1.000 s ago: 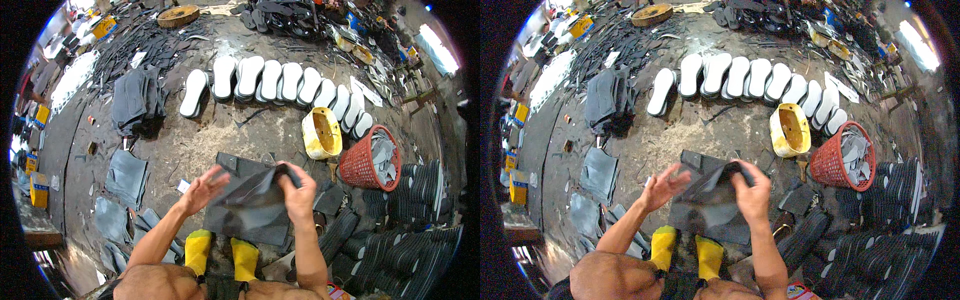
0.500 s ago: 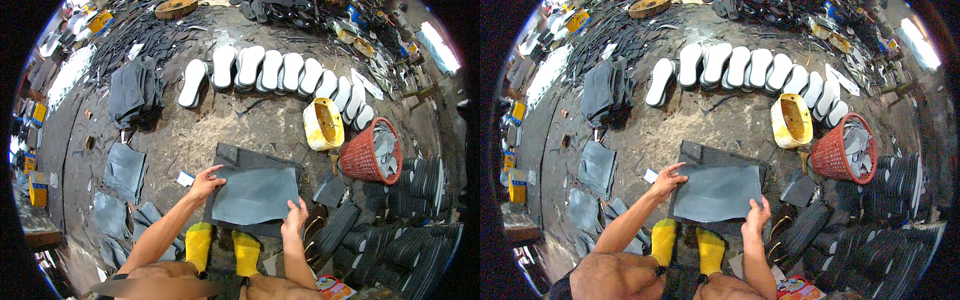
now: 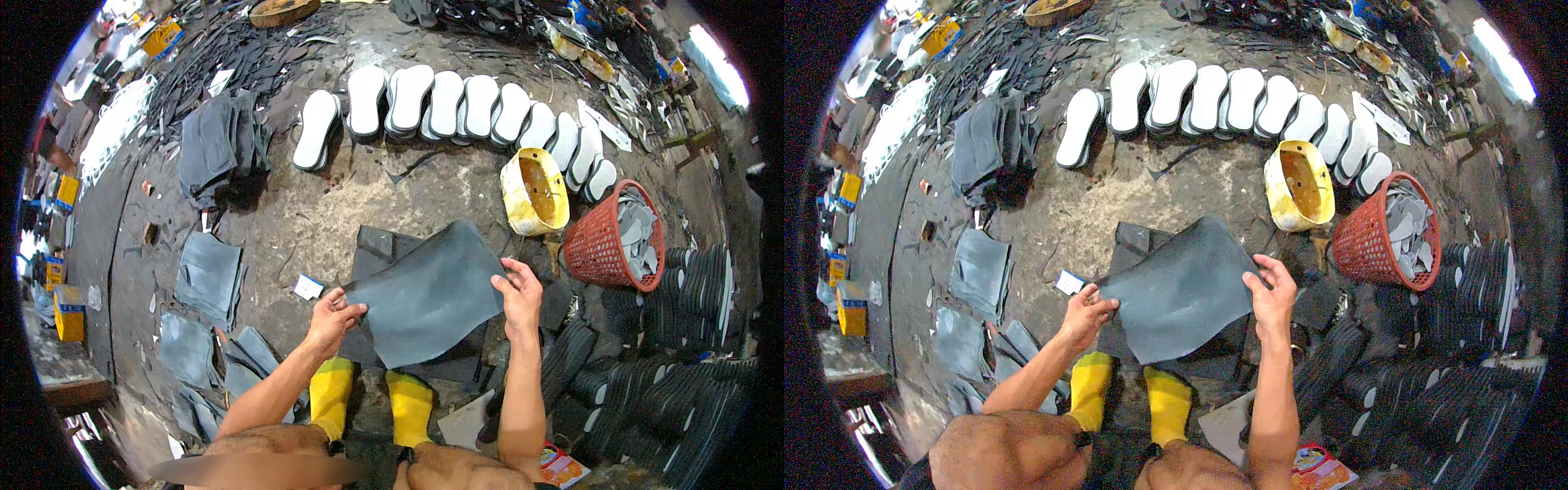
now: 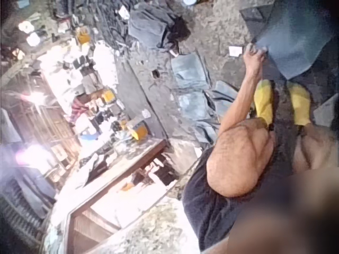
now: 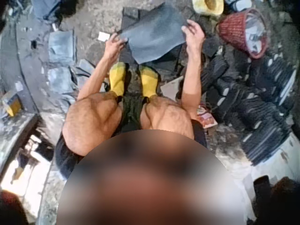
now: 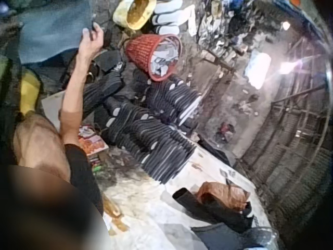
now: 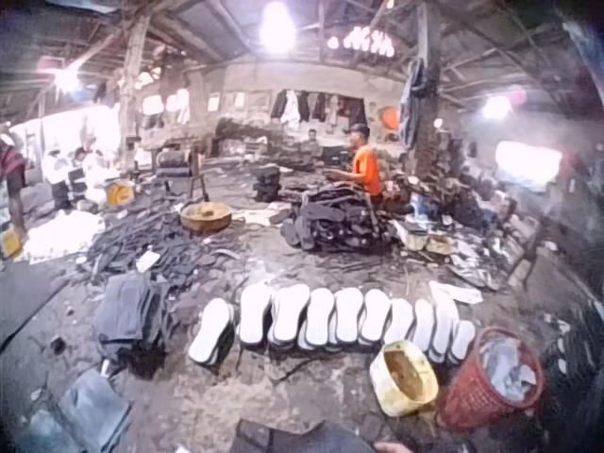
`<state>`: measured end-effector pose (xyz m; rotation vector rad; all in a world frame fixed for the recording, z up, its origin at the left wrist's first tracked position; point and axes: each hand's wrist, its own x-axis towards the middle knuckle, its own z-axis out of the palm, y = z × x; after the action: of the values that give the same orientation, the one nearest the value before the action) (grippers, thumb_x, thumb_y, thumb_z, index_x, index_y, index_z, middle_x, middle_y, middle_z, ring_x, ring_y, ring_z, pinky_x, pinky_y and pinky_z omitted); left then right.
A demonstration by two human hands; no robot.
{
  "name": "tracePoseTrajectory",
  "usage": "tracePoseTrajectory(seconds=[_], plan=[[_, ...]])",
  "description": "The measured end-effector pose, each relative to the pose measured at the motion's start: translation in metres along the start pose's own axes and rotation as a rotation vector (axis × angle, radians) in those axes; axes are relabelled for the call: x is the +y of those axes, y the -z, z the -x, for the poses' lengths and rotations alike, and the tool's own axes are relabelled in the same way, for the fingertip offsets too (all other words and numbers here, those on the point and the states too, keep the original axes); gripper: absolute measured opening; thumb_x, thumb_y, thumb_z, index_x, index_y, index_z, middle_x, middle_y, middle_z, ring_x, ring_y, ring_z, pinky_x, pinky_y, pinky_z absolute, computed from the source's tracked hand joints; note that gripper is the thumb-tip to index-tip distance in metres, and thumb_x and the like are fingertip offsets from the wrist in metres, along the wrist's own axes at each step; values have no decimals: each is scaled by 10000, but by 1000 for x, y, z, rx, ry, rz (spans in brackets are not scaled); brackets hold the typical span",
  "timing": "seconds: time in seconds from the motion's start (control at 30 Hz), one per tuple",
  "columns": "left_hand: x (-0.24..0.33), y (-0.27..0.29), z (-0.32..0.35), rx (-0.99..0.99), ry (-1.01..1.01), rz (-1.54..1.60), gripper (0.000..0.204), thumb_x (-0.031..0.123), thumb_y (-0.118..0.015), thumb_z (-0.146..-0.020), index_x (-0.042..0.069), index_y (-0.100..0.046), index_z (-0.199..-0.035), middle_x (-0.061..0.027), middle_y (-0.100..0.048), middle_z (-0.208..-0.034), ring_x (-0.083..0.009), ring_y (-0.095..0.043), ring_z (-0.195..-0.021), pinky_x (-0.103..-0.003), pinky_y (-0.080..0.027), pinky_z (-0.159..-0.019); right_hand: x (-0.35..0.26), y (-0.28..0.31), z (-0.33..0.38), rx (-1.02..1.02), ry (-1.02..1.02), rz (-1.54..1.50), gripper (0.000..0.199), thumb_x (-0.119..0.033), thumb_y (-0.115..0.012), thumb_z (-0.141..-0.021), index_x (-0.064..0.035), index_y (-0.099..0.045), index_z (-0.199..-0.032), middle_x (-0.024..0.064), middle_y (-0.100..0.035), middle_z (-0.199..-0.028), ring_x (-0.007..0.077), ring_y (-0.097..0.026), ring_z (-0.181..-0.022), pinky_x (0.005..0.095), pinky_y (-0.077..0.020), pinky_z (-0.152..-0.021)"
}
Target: The person sits on the floor and repeatedly picks up black shoe insoles, turns them over, and places them back down. The person also briefly handles a white insole. The task consists of repeated inspection and placement of insoles without any visible tool use.
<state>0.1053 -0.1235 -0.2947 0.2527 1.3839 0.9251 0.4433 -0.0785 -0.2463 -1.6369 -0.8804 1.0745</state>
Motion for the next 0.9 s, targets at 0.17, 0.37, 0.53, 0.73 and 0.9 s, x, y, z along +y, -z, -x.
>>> tracePoseTrajectory(seconds=[0.17,0.37,0.53,0.73,0.9], plan=[[-1,5,-40,-108,-51,39,622,62,-761,-902,41,-480,-1456,-100,-688,-1138,-159,-656,-992,-292,-524,-798,54,-8,47,202,-208,100,441,77,-667,-746,-52,-639,-1167,25,-649,-895,122,-594,-797,277,-494,-713],[-16,12,-41,-134,-209,-410,729,17,-769,-856,29,-429,-1501,-184,-576,-1410,-203,-641,-1110,-318,-575,-849,59,6,37,404,253,409,395,-55,-709,-886,-56,-638,-1274,129,-740,-1074,253,-719,-967,347,-581,-813],[-24,10,-22,-186,-642,-787,662,-7,-752,-853,67,-512,-1465,-136,-466,-1547,-226,-617,-1177,-341,-590,-853,-24,27,-115,382,724,450,203,-88,-650,-949,-14,-683,-1135,148,-729,-1046,306,-712,-935,383,-556,-828],[-23,47,2,32,-504,-744,511,18,-744,-877,17,-589,-1363,-158,-564,-1443,-240,-631,-1208,-355,-587,-890,-66,61,-312,529,562,765,297,-163,-684,-878,-50,-685,-1152,169,-709,-1089,364,-658,-1035,455,-510,-923],[-37,78,31,89,-233,-626,431,73,-694,-938,29,-599,-1356,-136,-689,-1262,-220,-678,-1120,-351,-559,-930,-73,-21,-386,325,671,649,271,-144,-677,-876,-83,-701,-1139,167,-713,-1077,366,-655,-1028,469,-513,-904]])
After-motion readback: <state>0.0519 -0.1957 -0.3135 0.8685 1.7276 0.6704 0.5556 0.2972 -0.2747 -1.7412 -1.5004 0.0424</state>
